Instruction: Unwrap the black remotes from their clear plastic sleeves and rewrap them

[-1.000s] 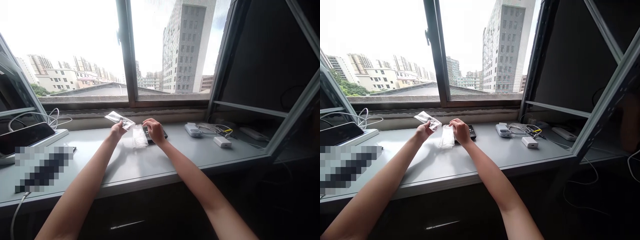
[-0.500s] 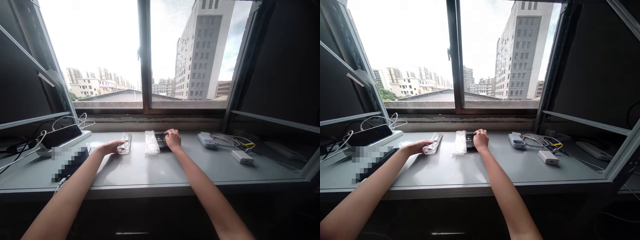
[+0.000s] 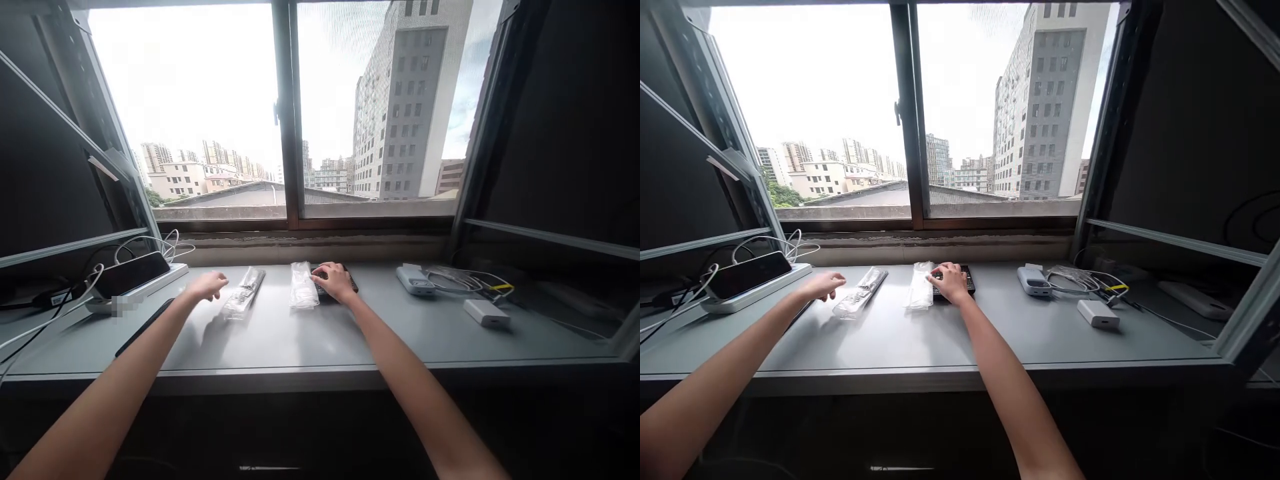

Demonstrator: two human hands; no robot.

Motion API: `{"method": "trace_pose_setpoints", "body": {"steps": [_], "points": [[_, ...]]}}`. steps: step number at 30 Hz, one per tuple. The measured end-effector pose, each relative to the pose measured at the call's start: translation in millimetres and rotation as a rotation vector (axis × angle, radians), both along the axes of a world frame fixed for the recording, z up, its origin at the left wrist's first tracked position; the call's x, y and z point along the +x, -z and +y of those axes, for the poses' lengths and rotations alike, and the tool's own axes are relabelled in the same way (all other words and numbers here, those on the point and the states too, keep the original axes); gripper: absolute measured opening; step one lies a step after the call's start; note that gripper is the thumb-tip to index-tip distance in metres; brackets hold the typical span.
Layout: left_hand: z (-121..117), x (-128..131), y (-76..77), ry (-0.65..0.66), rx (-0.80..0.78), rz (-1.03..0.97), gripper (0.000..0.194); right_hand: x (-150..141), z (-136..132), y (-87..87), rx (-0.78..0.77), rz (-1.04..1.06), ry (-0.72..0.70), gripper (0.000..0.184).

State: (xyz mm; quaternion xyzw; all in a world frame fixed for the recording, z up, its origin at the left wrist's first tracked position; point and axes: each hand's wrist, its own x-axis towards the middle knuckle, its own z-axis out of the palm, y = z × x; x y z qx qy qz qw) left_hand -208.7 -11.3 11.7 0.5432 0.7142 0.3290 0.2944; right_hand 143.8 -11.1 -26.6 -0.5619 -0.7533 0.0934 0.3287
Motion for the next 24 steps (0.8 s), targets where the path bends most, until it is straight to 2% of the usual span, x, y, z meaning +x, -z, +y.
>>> {"method": "trace_pose_setpoints", "body": {"steps": [3, 5, 6, 8, 11, 13, 16, 19, 22, 24], "points": [[-4, 43, -12.2, -0.009, 0.288, 0.125, 0.006, 1, -6, -5.4, -0.161, -0.029, -0.313, 0.046], [-2, 77, -16.3, 0.104, 0.322, 0.030, 0.006, 1, -10, -6.6, -0.234, -0.083, -0.389, 0.058], [2, 93, -16.4, 0.168, 0.320, -0.062, 0.009, 1, -11, -6.6, -0.252, -0.102, -0.399, 0.058], [13, 119, -12.6, 0.243, 0.311, -0.233, 0.015, -1, -13, -5.8, -0.273, -0.101, -0.422, 0.044], [32, 140, 1.8, 0.214, 0.358, -0.408, 0.016, -5, -12, -3.7, -0.237, -0.119, -0.420, 0.027], [40, 148, 13.7, 0.206, 0.374, -0.489, 0.015, -8, -12, -2.7, -0.104, -0.162, -0.300, 0.024], [45, 159, 27.5, 0.244, 0.383, -0.540, 0.016, -12, -13, -3.0, 0.218, -0.184, -0.082, 0.025], [40, 171, 32.4, 0.328, 0.414, -0.560, 0.023, -14, -18, -4.7, 0.511, -0.018, 0.065, 0.029], [33, 183, 30.8, 0.454, 0.280, -0.680, 0.038, -19, -25, -3.9, 0.711, 0.169, 0.121, 0.030], [27, 191, 27.8, 0.505, 0.194, -0.891, 0.050, -23, -29, -1.6, 0.775, 0.186, 0.075, 0.028]]}}
